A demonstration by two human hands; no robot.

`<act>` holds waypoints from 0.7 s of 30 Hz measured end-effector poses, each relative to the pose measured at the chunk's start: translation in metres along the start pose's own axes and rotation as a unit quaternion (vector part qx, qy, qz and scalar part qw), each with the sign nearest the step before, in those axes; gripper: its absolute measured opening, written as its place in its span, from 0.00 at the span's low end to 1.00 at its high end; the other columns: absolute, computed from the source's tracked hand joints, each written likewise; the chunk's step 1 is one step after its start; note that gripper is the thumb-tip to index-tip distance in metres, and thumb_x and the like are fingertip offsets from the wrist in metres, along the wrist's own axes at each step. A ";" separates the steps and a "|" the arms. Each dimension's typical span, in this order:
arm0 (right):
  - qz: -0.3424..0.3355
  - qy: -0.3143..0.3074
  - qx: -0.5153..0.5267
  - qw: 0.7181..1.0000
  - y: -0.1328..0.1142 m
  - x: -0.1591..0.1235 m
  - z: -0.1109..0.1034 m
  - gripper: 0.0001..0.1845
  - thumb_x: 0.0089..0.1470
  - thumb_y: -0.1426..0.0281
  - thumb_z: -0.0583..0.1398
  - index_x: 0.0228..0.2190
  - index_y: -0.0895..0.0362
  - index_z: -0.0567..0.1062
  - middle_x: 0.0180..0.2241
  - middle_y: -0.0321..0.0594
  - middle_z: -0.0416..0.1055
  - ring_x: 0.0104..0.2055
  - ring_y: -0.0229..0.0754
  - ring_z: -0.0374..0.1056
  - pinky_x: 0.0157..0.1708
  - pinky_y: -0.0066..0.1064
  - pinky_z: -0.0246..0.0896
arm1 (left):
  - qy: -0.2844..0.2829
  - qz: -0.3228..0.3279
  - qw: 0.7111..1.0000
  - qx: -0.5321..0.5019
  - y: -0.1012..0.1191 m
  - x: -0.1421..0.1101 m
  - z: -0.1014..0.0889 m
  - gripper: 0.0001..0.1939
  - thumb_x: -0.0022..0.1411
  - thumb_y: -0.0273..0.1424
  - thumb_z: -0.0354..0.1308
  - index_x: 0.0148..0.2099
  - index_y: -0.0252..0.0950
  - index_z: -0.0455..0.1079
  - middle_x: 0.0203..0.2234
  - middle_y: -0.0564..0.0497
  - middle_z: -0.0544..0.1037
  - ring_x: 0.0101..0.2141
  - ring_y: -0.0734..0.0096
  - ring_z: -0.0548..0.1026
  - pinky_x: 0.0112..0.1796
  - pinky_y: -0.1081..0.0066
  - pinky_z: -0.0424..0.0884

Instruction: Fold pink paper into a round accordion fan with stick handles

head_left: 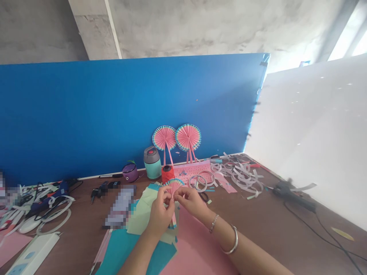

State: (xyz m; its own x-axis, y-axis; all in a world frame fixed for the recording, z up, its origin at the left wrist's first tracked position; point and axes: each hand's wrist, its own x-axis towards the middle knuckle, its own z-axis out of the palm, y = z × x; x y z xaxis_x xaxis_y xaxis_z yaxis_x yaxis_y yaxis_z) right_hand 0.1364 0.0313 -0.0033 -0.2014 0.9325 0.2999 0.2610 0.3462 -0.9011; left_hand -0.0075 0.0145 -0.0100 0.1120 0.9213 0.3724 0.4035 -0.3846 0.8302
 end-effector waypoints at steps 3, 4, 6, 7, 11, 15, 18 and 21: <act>-0.002 -0.003 -0.006 1.000 0.003 0.000 0.001 0.08 0.47 0.73 0.57 0.23 0.58 0.75 0.24 0.35 0.72 0.25 0.34 0.64 0.24 0.24 0.55 | 0.002 0.004 1.000 -0.001 -0.003 0.000 0.001 0.12 0.58 0.30 0.48 0.46 0.40 0.58 0.21 0.59 0.64 0.23 0.74 0.65 0.26 0.77 0.61; -0.005 -0.002 -0.009 1.000 0.004 0.000 0.001 0.08 0.47 0.74 0.56 0.23 0.57 0.75 0.23 0.35 0.72 0.25 0.34 0.64 0.24 0.24 0.55 | 0.002 0.006 1.000 -0.001 -0.004 0.000 0.001 0.12 0.59 0.30 0.48 0.47 0.40 0.58 0.21 0.58 0.64 0.23 0.74 0.65 0.26 0.76 0.61; -0.010 0.003 -0.020 1.000 0.005 0.000 0.002 0.07 0.47 0.74 0.56 0.22 0.57 0.74 0.23 0.34 0.71 0.25 0.34 0.63 0.24 0.24 0.54 | 0.002 0.010 1.000 -0.001 -0.005 0.000 0.002 0.13 0.59 0.30 0.48 0.47 0.40 0.58 0.21 0.58 0.65 0.23 0.74 0.65 0.26 0.76 0.61; -0.012 0.005 -0.025 1.000 0.005 0.000 0.003 0.07 0.47 0.75 0.56 0.22 0.57 0.74 0.22 0.34 0.70 0.25 0.34 0.63 0.24 0.23 0.54 | 0.002 0.011 1.000 -0.002 -0.005 0.000 0.002 0.13 0.59 0.30 0.48 0.47 0.40 0.58 0.21 0.58 0.65 0.23 0.74 0.65 0.26 0.76 0.61; -0.011 0.004 -0.029 0.999 0.003 -0.001 0.003 0.08 0.47 0.76 0.55 0.22 0.58 0.74 0.22 0.34 0.70 0.25 0.34 0.62 0.23 0.23 0.52 | 0.003 0.007 1.000 -0.007 -0.004 0.000 0.002 0.13 0.58 0.30 0.49 0.47 0.40 0.58 0.21 0.58 0.66 0.23 0.74 0.65 0.26 0.76 0.61; -0.010 -0.002 -0.026 1.000 0.002 -0.001 0.001 0.08 0.47 0.76 0.56 0.23 0.58 0.74 0.23 0.35 0.71 0.26 0.34 0.62 0.24 0.23 0.52 | 0.001 0.008 1.000 -0.006 -0.004 -0.001 0.001 0.13 0.59 0.30 0.48 0.47 0.40 0.58 0.22 0.58 0.65 0.23 0.74 0.64 0.26 0.77 0.60; -0.013 0.003 -0.038 0.999 0.003 0.000 0.002 0.07 0.46 0.77 0.55 0.23 0.58 0.73 0.22 0.34 0.70 0.25 0.33 0.62 0.24 0.23 0.51 | 0.005 0.008 1.000 -0.011 -0.004 -0.001 0.002 0.13 0.58 0.30 0.49 0.46 0.40 0.58 0.21 0.58 0.65 0.23 0.74 0.64 0.25 0.77 0.60; -0.017 0.004 -0.049 0.999 0.005 -0.001 0.004 0.07 0.46 0.77 0.55 0.22 0.58 0.72 0.21 0.33 0.68 0.24 0.33 0.61 0.23 0.23 0.51 | 0.008 0.013 1.000 -0.013 -0.004 0.000 0.002 0.13 0.58 0.30 0.49 0.46 0.40 0.59 0.20 0.58 0.65 0.23 0.74 0.64 0.25 0.77 0.60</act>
State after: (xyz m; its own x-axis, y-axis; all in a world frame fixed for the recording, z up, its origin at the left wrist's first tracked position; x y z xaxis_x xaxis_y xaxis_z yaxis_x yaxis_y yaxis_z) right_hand 0.1342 0.0319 -0.0091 -0.2054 0.9202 0.3331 0.3460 0.3867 -0.8549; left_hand -0.0070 0.0163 -0.0145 0.1070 0.9103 0.3999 0.3762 -0.4093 0.8312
